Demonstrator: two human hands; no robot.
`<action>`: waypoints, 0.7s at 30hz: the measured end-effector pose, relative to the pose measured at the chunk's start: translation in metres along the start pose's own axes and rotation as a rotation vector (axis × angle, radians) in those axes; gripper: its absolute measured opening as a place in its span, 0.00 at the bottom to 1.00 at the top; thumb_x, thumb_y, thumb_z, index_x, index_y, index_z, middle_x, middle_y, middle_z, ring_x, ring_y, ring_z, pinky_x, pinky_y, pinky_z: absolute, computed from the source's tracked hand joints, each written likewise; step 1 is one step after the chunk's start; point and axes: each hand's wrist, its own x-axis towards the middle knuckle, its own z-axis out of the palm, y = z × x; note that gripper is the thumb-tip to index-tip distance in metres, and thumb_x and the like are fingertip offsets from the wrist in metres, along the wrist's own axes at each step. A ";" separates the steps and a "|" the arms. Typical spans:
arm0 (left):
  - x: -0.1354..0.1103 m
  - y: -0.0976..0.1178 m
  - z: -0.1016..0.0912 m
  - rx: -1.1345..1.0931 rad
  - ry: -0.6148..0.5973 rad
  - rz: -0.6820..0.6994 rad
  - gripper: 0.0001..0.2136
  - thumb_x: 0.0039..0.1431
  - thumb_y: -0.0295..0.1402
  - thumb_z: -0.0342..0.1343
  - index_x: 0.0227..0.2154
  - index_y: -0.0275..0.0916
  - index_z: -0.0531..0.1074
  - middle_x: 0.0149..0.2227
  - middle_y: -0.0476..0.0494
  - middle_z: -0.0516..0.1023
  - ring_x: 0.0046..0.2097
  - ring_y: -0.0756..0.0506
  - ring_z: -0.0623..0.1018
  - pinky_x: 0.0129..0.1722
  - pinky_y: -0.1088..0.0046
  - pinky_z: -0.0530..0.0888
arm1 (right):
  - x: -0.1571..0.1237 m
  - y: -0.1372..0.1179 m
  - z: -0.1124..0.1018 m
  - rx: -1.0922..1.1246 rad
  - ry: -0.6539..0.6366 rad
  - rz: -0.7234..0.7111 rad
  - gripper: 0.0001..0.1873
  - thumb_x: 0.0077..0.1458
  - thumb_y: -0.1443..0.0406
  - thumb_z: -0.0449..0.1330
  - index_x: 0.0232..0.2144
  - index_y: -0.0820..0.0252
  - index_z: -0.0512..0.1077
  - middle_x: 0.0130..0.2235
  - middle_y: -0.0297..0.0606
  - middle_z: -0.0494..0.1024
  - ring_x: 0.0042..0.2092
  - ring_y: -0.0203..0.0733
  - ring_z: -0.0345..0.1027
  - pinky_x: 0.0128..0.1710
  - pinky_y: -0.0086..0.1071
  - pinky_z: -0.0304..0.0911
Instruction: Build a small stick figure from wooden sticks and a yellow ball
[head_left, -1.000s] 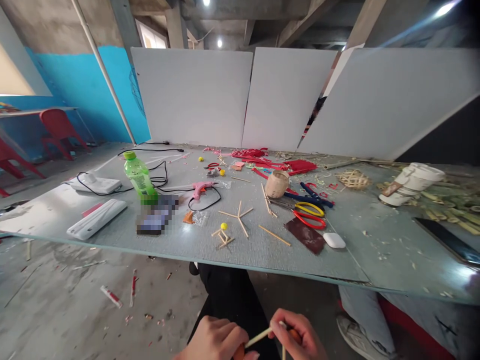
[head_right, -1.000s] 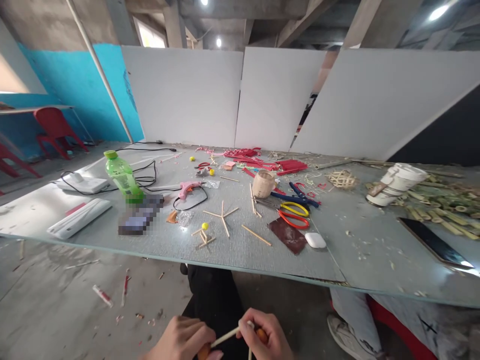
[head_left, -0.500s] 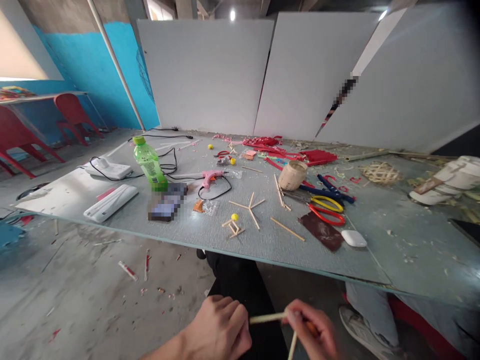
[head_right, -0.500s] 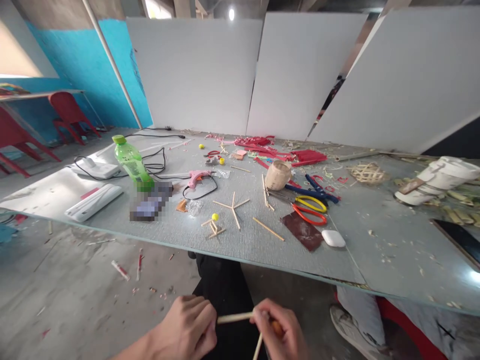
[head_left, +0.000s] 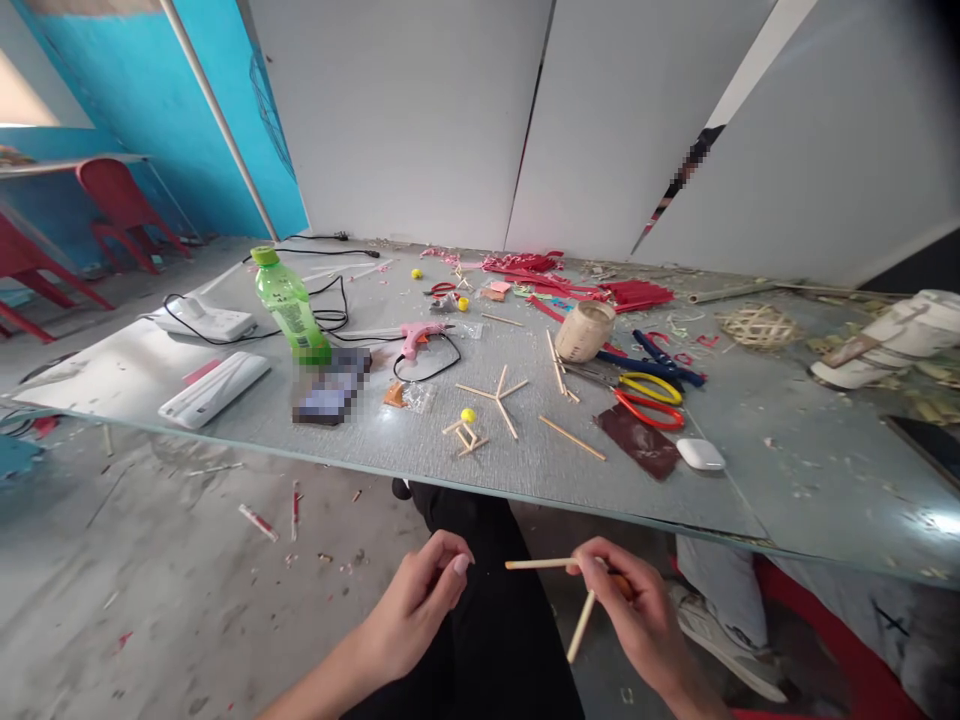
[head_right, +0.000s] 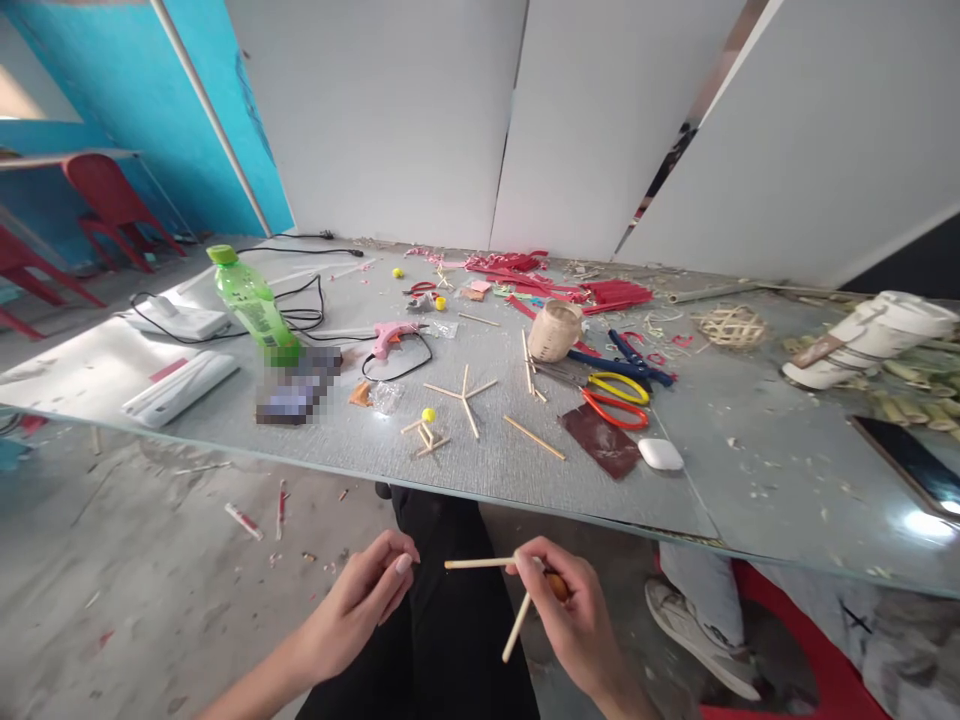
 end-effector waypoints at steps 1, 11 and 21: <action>0.001 -0.002 0.002 -0.049 0.009 -0.023 0.20 0.74 0.52 0.44 0.41 0.39 0.67 0.26 0.54 0.58 0.27 0.51 0.58 0.28 0.75 0.59 | -0.001 -0.001 0.002 -0.005 -0.007 -0.007 0.25 0.62 0.44 0.58 0.25 0.55 0.77 0.21 0.34 0.66 0.24 0.39 0.57 0.23 0.31 0.56; 0.020 -0.017 0.016 -0.584 -0.058 -0.024 0.31 0.70 0.60 0.41 0.54 0.35 0.68 0.36 0.46 0.67 0.33 0.50 0.64 0.31 0.73 0.61 | 0.000 -0.008 0.022 -0.083 -0.314 -0.127 0.22 0.67 0.50 0.56 0.26 0.55 0.72 0.22 0.31 0.66 0.24 0.37 0.58 0.25 0.30 0.55; 0.002 0.019 0.022 -0.101 -0.109 -0.021 0.28 0.75 0.54 0.34 0.55 0.38 0.70 0.39 0.45 0.71 0.39 0.47 0.67 0.42 0.68 0.66 | 0.017 -0.017 0.037 -0.146 -0.390 -0.160 0.21 0.70 0.55 0.54 0.27 0.58 0.71 0.22 0.28 0.66 0.25 0.34 0.56 0.27 0.29 0.52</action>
